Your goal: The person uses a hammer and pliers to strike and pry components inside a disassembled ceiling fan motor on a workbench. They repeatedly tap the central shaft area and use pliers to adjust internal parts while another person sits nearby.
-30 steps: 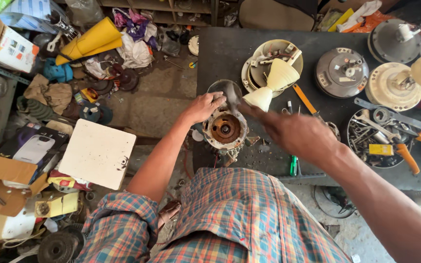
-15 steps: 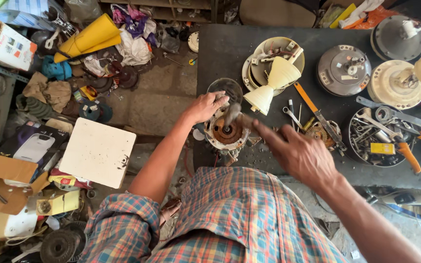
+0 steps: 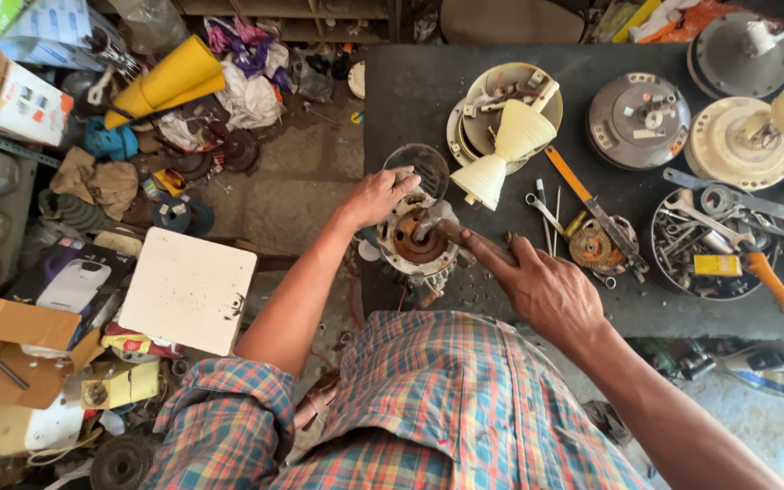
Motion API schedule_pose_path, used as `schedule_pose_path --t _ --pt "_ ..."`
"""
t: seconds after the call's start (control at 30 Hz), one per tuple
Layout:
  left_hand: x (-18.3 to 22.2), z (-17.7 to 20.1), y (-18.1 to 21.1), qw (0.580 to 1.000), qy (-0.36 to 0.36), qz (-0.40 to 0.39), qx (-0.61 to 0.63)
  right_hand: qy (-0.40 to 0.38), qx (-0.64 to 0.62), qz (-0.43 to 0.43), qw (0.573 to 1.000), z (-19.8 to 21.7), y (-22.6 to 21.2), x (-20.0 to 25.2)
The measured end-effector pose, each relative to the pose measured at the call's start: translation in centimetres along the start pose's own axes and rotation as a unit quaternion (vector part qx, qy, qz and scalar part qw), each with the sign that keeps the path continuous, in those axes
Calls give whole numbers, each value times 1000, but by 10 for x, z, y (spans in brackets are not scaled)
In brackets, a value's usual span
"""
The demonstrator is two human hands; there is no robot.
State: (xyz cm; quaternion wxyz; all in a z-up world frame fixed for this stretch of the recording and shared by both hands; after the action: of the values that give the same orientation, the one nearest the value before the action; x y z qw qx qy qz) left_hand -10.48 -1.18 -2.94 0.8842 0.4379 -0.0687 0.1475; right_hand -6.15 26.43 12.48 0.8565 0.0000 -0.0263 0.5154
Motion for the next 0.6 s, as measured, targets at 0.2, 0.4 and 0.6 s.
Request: schedule_pose_path --t 0.2,0.4,0.6 --pt "5 -2 5 1000 -20 8 8 -24 -48 22 998 20 -10 -3" --pt "3 0 5 999 -25 38 1 44 -144 -47 987 67 6 -20" --pt "9 1 10 1000 -16 -20 -2 -183 -86 -130 971 55 13 -27"
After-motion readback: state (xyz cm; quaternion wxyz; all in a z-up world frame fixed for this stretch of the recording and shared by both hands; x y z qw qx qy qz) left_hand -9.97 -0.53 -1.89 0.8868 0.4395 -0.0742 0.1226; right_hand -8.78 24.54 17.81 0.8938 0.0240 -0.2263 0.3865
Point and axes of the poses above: each hand's wrist, its own x-axis away from the middle knuckle, its own z-axis out of the back of the hand, y = z × x, the point moved 9 cm from there along -x, towards the middle knuckle, and after that the axes turned 5 degrees about z, right-handed, at the moved point
